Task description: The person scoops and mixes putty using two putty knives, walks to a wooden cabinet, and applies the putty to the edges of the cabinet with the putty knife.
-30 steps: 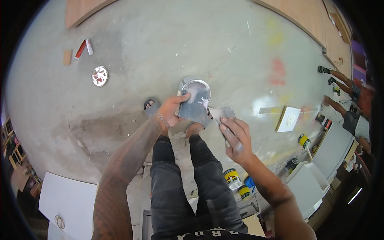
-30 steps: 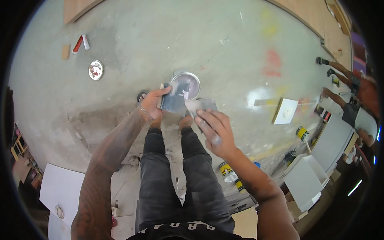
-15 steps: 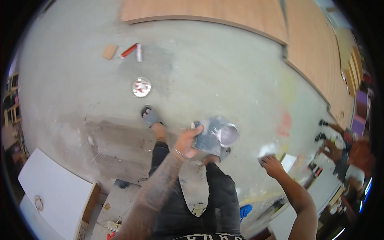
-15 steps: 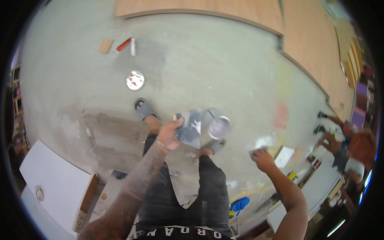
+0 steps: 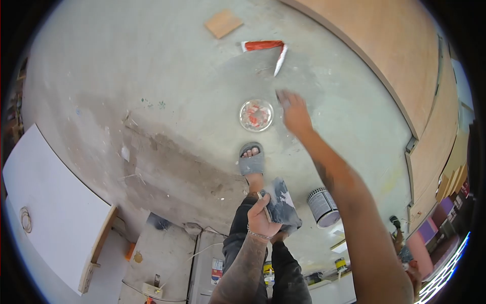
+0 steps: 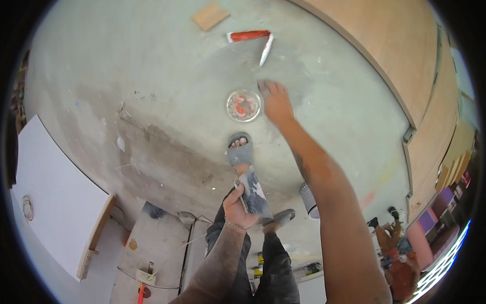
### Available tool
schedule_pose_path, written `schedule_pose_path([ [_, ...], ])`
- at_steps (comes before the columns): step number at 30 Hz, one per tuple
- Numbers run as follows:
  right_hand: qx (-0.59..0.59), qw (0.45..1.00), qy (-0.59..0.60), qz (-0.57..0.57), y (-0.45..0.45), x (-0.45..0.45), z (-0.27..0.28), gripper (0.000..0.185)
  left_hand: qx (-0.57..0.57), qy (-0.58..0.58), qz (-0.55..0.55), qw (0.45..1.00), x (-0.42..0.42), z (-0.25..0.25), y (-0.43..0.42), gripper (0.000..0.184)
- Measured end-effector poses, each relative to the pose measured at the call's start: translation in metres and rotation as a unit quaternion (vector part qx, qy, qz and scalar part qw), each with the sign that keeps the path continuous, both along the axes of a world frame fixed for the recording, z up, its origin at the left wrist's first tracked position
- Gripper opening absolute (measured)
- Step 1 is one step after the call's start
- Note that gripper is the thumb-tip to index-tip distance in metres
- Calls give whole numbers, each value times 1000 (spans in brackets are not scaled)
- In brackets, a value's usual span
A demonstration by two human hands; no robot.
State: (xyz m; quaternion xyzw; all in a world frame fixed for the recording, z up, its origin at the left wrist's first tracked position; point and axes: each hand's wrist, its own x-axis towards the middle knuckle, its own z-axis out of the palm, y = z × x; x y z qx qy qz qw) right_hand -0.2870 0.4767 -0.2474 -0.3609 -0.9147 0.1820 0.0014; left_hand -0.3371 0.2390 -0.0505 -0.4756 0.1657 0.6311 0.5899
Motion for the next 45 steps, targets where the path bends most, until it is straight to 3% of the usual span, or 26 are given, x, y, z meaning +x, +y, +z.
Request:
schedule_pose_path([
  [4, 100, 993, -52, 43, 68, -87, -50, 40, -59, 1, 94, 994, -20, -11, 12, 33],
  [12, 123, 975, -167, 81, 103, -140, -107, 32, -108, -3, 161, 981, -42, -28, 34, 37],
  [15, 124, 973, -183, 67, 102, -146, -113, 34, -61, -8, 199, 978, -49, -32, 43, 39],
  [17, 131, 973, -181, 54, 101, -142, -108, 35, -161, 46, 205, 964, -55, -34, 55, 39],
  [19, 62, 984, -169, 4, 99, -134, -72, 50, -141, 62, 177, 972, -76, -27, 65, 39],
  [21, 58, 996, -73, -12, 94, -117, -25, 61, -126, 116, 111, 979, -103, -16, 78, 39],
  [25, -51, 994, 92, -25, 75, -85, 182, 76, -162, 354, -110, 915, -141, -22, 93, 37],
  [26, -45, 993, 107, -19, 70, -68, 227, 75, -105, 316, -131, 934, -154, -11, 107, 36],
  [30, -29, 989, 138, -37, 55, -1, 393, 72, 85, 253, -237, 934, -159, 83, 173, 31],
  [32, 13, 988, 152, 7, 55, 35, 455, 64, 122, 238, -287, 920, -142, 151, 212, 30],
  [39, 64, 993, 84, -49, 29, 210, 606, 55, 209, 233, -423, 851, 2, 337, 287, 25],
  [41, 52, 983, 96, -147, 2, 275, 652, 52, 229, 243, -428, 840, 55, 376, 294, 27],
  [43, 41, 962, 116, -243, -29, 325, 698, 50, 249, 252, -433, 829, 116, 418, 304, 28],
  [44, -143, 850, 247, -442, -38, 328, 720, 50, 264, 314, -433, 803, 138, 433, 312, 27],
  [45, -225, 754, 322, -527, -56, 341, 735, 50, 290, 379, -430, 766, 171, 455, 308, 26],
])
